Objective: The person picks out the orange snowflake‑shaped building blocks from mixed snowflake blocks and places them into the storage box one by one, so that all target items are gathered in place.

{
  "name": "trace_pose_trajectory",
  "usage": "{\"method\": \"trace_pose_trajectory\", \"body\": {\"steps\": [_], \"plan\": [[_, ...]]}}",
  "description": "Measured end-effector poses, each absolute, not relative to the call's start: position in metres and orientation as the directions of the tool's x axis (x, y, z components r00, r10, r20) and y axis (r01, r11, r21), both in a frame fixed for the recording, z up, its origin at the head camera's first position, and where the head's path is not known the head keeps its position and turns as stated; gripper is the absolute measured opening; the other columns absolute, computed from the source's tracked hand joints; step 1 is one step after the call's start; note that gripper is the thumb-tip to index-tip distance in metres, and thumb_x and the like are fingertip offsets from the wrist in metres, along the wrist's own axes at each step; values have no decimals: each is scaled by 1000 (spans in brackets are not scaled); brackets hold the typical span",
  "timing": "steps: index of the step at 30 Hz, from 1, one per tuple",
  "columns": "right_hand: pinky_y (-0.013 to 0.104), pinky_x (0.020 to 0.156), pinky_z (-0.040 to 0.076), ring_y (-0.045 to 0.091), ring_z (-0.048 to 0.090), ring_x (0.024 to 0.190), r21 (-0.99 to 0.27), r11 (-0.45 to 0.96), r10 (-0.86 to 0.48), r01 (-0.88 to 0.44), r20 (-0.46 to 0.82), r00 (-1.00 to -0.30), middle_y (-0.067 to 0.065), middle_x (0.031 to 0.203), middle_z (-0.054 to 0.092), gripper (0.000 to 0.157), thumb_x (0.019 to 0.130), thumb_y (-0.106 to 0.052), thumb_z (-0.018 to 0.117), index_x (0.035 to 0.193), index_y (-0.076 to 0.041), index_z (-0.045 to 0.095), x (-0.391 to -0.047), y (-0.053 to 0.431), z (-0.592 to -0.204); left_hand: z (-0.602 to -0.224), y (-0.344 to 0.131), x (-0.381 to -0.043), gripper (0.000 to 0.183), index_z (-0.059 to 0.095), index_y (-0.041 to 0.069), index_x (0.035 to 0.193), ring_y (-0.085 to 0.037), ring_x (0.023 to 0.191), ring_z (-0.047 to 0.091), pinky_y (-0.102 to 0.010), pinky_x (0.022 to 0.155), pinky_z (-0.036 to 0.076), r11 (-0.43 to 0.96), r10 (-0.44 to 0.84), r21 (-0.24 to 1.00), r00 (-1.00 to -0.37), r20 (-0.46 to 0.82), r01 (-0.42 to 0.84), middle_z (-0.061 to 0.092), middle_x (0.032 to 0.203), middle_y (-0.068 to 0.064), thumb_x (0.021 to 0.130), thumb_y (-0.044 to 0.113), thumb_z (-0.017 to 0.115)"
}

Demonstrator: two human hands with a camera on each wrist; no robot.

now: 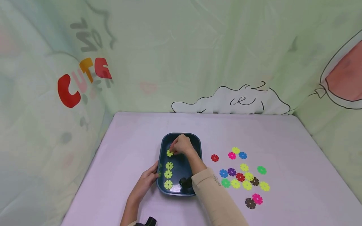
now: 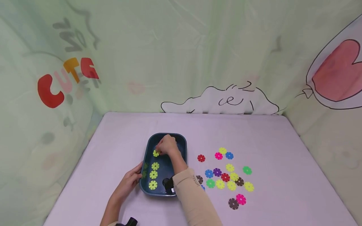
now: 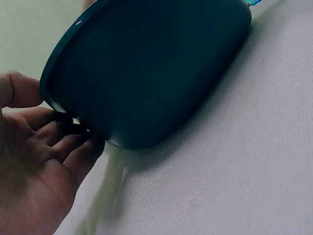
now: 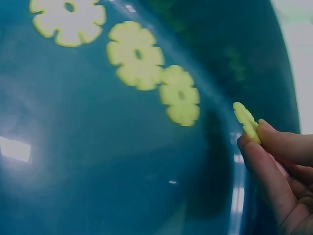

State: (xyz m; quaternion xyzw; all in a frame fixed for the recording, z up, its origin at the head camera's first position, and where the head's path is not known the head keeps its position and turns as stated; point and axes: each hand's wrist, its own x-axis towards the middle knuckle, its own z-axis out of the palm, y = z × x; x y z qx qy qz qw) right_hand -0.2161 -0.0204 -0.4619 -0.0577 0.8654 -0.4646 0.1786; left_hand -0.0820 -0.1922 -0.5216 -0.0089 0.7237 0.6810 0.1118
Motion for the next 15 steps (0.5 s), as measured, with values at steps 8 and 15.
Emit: {"method": "trace_pose_trajectory", "body": {"steps": [8,15], "plan": [[25,63,62,13,67,64,-831,552,-250,67,-242,-938,11,83,72,5,81,-3,73,79,2,75,-212,-26,-479,-522,-194,-81,57,34,6,151,-30,147,29,-48,117,32,73,140,983,-974,-177,-168,30,159,-9,95,12,43],[24,61,62,15,69,63,-809,587,-257,36,-229,-939,10,79,72,5,80,-5,75,77,0,75,-210,-26,-479,-521,-193,-81,57,33,5,151,-30,148,28,-47,117,32,72,148,984,-974,-173,-164,29,160,-9,96,12,42]]}}
